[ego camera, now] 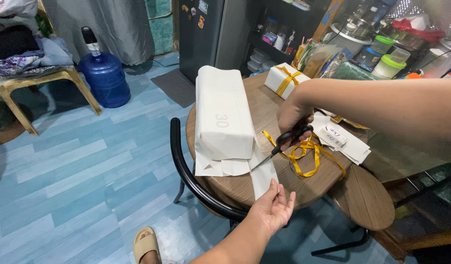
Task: The person cuts a sheet of white wrapping paper with scissors, folds it around a rectangular box, and trims the excess paper. The person folds the paper edges to form neat corners and continues trimming to fit the box. The clip ends before the gift is fully sealed or decorated.
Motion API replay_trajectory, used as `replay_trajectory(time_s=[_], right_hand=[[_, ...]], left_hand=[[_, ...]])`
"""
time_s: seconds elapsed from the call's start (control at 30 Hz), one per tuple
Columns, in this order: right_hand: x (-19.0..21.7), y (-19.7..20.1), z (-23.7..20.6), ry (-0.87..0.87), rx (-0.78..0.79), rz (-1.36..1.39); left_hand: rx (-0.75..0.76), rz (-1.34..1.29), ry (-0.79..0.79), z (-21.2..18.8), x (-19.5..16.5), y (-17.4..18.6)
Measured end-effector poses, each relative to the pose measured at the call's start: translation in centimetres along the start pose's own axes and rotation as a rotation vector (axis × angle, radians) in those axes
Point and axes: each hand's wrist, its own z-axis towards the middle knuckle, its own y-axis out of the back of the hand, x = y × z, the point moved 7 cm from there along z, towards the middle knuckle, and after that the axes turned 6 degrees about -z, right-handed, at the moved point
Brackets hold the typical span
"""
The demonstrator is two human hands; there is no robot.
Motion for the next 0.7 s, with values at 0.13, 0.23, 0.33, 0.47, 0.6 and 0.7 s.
replay_trajectory(time_s=[0.13, 0.23, 0.33, 0.47, 0.6, 0.7], right_hand=[[0.5, -0.4, 0.2, 0.030, -0.012, 0.020], [0.7, -0.5, 0.1, 0.061, -0.011, 0.026], [0.7, -0.4, -0.1, 0.055, -0.028, 0.037], [0.8, -0.5, -0.4, 0.008, -0.070, 0.028], [1.1, -0.7, -0.8, 0.045, -0.066, 0.039], [0.6, -0.6, -0.3, 0.055, -0.068, 0.032]], left_hand=[[0.023, 0.011, 0.006, 0.3, -0.2, -0.1], [0.029, 0.007, 0.011, 0.4, -0.3, -0.1], [0.029, -0.001, 0.007, 0.3, -0.4, -0.2], [0.007, 0.004, -0.009, -0.2, -0.3, -0.3], [0.013, -0.001, -0.014, -0.4, -0.2, -0.7], [0.014, 0.015, -0.014, -0.1, -0.3, -0.4]])
